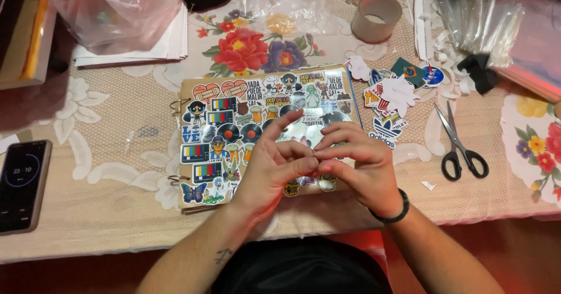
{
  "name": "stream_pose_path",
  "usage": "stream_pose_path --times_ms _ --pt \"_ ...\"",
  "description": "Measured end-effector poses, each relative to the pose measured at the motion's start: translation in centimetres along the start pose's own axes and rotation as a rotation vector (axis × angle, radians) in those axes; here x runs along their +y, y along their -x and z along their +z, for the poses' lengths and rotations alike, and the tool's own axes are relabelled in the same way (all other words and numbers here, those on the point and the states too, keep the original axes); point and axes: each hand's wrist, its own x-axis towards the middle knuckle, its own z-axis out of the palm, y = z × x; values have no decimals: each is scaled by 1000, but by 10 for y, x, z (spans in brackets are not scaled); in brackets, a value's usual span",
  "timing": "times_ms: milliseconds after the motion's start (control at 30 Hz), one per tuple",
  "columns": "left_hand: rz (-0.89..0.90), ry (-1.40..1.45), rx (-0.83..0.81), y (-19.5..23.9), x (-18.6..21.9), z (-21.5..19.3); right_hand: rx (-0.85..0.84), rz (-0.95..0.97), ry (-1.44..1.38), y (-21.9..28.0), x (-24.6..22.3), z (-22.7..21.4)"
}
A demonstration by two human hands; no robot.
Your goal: Cutting clear tape and peeling/placing various stickers onto a notebook cover.
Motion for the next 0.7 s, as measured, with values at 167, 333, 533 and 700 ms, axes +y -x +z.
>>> stream_pose_path --times_ms 167,333,533,700 --pt "-49 27 -86 -8 12 0 -115 -40 -15 -18 -7 -15" --pt "-144 14 -188 -15 12 -2 -271 -110 35 -42 -23 -23" --pt "-100 -15 -215 -15 9 -7 -351 -158 114 -53 -33 -27" --pt "-41 -1 -166 -16 8 -9 -407 -153 149 -61 -37 -28"
